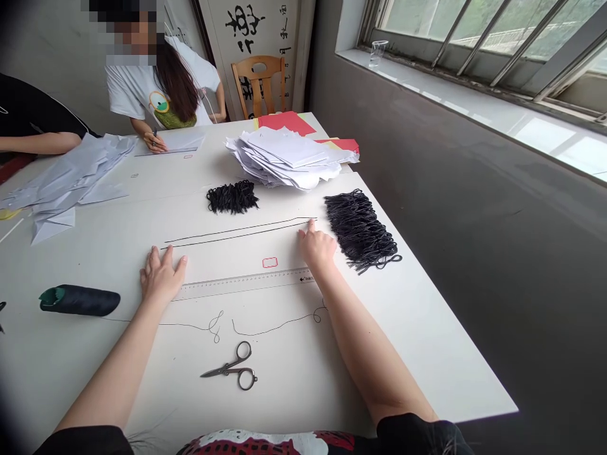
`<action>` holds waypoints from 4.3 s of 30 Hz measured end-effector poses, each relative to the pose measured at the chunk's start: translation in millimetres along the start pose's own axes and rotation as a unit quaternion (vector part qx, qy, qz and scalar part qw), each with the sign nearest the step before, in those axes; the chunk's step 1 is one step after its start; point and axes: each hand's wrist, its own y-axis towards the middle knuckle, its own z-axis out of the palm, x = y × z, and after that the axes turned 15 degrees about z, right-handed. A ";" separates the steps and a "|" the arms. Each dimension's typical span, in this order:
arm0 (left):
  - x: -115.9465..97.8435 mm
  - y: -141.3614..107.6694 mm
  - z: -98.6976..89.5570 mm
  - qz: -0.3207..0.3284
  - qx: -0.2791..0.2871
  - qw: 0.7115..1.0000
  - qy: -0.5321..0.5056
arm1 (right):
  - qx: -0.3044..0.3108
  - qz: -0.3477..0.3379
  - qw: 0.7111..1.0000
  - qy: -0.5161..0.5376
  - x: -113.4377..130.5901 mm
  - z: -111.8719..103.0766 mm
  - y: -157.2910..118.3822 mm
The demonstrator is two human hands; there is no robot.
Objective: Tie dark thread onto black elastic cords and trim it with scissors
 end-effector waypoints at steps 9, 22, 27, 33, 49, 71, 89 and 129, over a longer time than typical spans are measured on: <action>-3.9 4.0 1.4 -0.004 -0.017 1.000 -0.006 | -0.005 0.002 1.000 0.011 0.2 1.3 7.1; -5.4 2.1 2.7 -0.014 -0.077 0.996 -0.029 | -0.041 -0.024 0.999 0.024 -2.7 3.8 -3.6; -5.1 -2.1 3.3 -0.007 -0.099 0.995 -0.030 | -0.093 -0.188 0.977 0.030 8.9 4.1 -10.8; 0.8 1.2 9.0 0.019 -0.103 0.993 -0.044 | -0.100 -0.352 0.931 -0.007 59.6 1.6 -6.2; -53.8 -0.1 -26.4 0.335 -0.191 0.887 -0.254 | -0.068 -0.461 0.884 0.024 75.2 -19.0 -17.4; -130.4 -24.1 -71.1 0.302 -0.055 0.813 -0.495 | 0.214 -0.428 0.771 0.420 14.1 -71.0 -68.4; -118.8 -47.9 -113.4 0.356 -0.132 0.826 -0.416 | 0.218 -0.415 0.775 0.423 4.6 -110.2 -93.7; -172.6 -56.2 -36.8 0.220 0.267 0.544 -0.764 | 0.233 -0.237 0.648 0.685 -18.1 -108.9 -69.1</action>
